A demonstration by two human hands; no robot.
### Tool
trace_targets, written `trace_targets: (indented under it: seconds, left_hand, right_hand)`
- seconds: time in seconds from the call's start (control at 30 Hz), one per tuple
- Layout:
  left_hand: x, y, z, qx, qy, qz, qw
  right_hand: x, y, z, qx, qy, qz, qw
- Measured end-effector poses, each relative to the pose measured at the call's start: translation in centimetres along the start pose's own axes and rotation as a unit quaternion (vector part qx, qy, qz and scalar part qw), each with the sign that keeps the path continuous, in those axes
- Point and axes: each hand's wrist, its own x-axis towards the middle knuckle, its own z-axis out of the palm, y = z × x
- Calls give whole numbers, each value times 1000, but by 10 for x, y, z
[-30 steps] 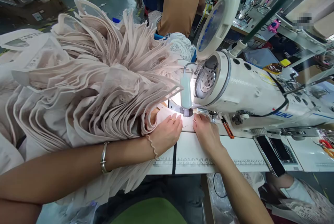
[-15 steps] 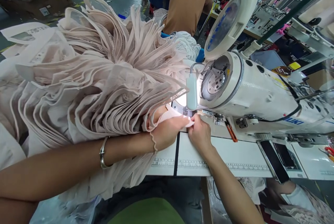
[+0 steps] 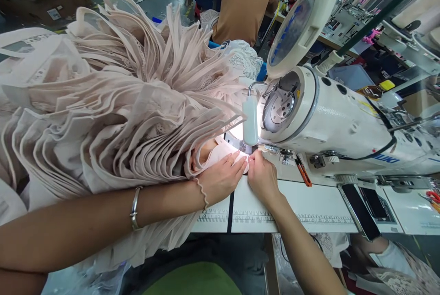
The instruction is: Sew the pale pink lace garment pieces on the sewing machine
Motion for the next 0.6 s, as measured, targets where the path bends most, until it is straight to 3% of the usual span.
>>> trace_targets:
  seconds: [0.13, 0.2, 0.27, 0.37, 0.5, 0.6]
  left_hand:
    - [3, -1, -3, 11, -12, 10, 1000]
    - [5, -3, -5, 9, -20, 18, 1000]
    - [7, -5, -5, 2, -22, 21, 1000]
    - [8, -6, 0, -9, -12, 16, 1000]
    - [7, -2, 7, -45, 8, -10, 999]
    - [8, -4, 2, -59, 16, -42, 997]
  right_hand:
    - [0, 6, -12, 46, -54, -8, 997]
    - [-2, 14, -18, 93, -78, -57, 991]
    - [-5, 24, -20, 113, -58, -126, 984]
    - [-11, 37, -14, 98, 24, -209, 973]
    - [-13, 37, -3, 55, 63, -247, 965]
    - [-10, 28, -1, 11, 73, -247, 966]
